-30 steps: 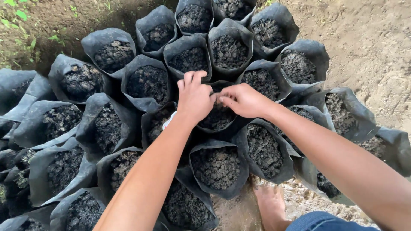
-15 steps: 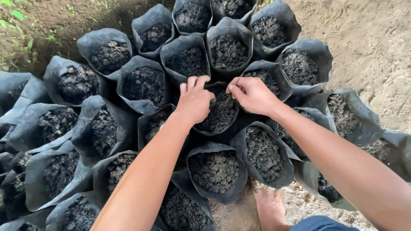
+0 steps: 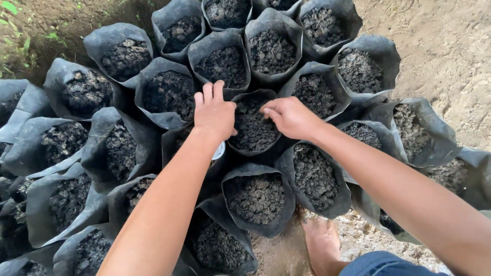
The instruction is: The person plants seeds into black polybags filled with soil. They use a small white cup to hold seeds and a thin stick to make holes in the soil before placing the seeds inside.
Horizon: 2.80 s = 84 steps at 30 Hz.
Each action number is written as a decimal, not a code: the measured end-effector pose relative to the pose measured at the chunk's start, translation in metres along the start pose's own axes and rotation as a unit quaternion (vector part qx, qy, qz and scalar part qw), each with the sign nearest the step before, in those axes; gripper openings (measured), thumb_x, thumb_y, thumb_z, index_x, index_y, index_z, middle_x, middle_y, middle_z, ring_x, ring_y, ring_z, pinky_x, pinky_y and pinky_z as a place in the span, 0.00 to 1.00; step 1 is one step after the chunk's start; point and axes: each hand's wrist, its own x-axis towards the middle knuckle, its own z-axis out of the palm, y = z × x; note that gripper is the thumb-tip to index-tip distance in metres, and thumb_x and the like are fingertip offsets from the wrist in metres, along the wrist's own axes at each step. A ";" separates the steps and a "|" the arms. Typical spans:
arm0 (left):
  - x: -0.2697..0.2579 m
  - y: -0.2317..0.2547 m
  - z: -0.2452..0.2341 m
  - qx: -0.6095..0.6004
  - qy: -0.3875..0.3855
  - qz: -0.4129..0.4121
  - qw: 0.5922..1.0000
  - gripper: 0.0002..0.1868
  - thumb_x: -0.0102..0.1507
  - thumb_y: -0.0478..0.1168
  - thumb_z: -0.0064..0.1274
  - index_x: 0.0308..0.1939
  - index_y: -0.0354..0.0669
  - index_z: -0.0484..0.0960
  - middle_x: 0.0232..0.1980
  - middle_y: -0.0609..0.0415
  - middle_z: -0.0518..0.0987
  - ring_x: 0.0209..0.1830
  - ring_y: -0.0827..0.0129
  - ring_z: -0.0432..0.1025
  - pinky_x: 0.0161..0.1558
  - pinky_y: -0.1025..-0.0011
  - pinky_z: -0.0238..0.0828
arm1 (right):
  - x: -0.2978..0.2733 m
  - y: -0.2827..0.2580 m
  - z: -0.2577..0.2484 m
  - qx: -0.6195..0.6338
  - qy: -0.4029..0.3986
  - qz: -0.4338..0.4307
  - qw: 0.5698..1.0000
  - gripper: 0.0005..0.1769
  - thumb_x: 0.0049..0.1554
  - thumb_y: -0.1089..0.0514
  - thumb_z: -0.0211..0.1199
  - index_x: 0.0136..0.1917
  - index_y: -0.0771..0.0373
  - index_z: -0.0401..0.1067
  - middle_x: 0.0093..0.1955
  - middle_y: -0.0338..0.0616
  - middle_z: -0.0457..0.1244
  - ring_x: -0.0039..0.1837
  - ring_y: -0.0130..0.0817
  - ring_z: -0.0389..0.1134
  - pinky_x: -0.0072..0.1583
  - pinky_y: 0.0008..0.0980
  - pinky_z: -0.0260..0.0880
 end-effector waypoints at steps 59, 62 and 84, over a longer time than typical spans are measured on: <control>0.044 0.028 -0.033 -0.164 0.000 0.068 0.984 0.09 0.63 0.51 0.60 0.44 0.57 0.88 0.70 0.57 0.64 0.72 0.57 0.50 0.61 0.60 0.49 | -0.010 -0.010 -0.023 0.052 0.139 0.092 0.985 0.19 0.67 0.57 0.54 0.36 0.62 0.76 0.35 0.49 0.70 0.35 0.40 0.70 0.36 0.37 0.68; 0.050 0.025 -0.021 -0.188 0.065 0.064 0.978 0.11 0.67 0.50 0.56 0.49 0.55 0.85 0.67 0.57 0.65 0.69 0.59 0.51 0.60 0.60 0.50 | -0.002 -0.010 -0.027 0.059 0.171 0.110 0.977 0.21 0.67 0.54 0.54 0.34 0.60 0.75 0.33 0.46 0.70 0.36 0.38 0.70 0.39 0.37 0.68; 0.124 0.067 0.016 -0.135 0.251 -0.140 0.948 0.14 0.63 0.48 0.54 0.29 0.44 0.83 0.54 0.49 0.68 0.58 0.53 0.54 0.55 0.54 0.49 | 0.006 -0.015 -0.020 0.088 0.130 0.228 0.961 0.23 0.68 0.50 0.51 0.37 0.58 0.77 0.29 0.42 0.67 0.38 0.33 0.69 0.42 0.34 0.68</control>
